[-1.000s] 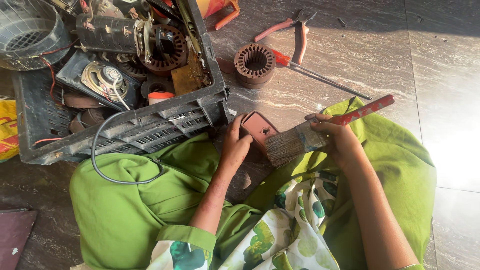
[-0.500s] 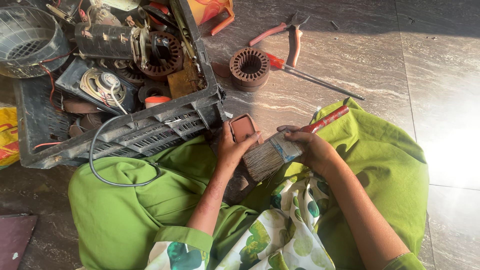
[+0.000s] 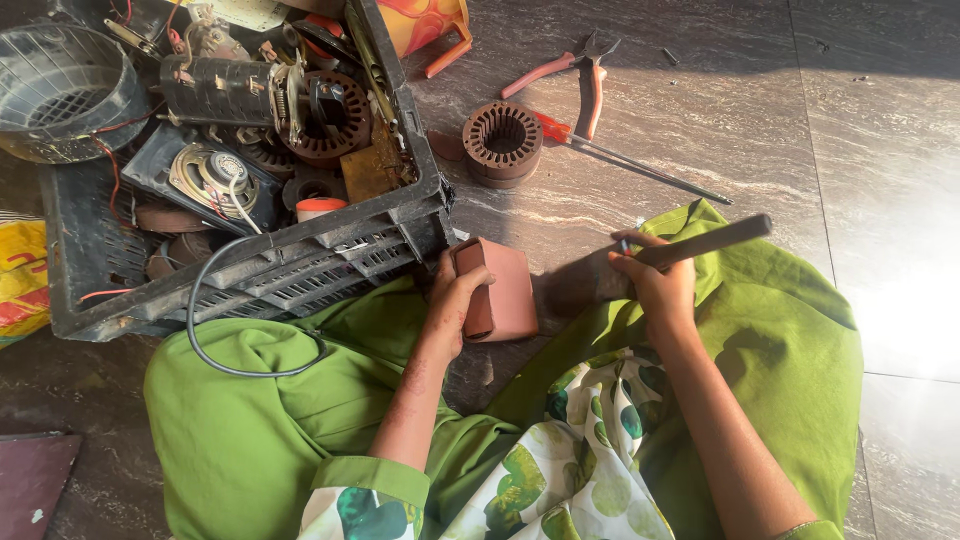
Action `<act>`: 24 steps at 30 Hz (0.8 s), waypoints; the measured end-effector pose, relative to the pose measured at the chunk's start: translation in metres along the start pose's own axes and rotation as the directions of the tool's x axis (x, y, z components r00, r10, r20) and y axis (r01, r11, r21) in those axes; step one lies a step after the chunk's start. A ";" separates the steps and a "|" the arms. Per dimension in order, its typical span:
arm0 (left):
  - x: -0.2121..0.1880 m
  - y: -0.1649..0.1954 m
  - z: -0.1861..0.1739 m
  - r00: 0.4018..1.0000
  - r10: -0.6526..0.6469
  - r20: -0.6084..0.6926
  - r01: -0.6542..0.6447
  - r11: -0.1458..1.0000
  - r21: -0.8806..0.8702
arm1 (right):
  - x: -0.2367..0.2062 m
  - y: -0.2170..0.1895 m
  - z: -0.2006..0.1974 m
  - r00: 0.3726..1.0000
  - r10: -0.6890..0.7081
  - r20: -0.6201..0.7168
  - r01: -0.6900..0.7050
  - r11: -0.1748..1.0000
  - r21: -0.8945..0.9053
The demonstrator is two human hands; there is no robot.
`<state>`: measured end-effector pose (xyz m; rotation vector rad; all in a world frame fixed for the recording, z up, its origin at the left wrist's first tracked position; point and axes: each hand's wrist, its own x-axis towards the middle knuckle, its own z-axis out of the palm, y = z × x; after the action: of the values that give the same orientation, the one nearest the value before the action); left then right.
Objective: The person sits on the floor and cleans various electrical motor components from a crate using a brush. They pick up a cylindrical stator, brush it, and place it back. They then pick up a rectangular copper-wound part and brush it before returning it to the crate. Finally, they pick up a circular metal part and brush it.
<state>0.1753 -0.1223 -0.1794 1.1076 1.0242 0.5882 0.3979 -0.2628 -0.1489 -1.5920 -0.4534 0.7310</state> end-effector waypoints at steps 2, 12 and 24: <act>-0.001 0.002 0.001 1.000 -0.011 0.002 0.011 1.000 -0.001 | -0.005 -0.009 -0.008 0.973 -0.227 -0.034 0.225 0.972 -0.061; -0.002 0.003 0.003 0.999 -0.034 -0.003 0.034 0.999 0.001 | -0.002 -0.003 0.001 0.947 -0.322 -0.002 0.320 0.941 -0.116; -0.002 0.003 0.004 0.996 -0.065 0.066 0.063 0.998 0.026 | 0.000 -0.003 0.000 0.987 -0.158 -0.034 0.160 0.983 0.089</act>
<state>0.1781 -0.1247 -0.1758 1.1044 1.0071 0.4851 0.3982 -0.2622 -0.1457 -1.4600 -0.5147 0.5999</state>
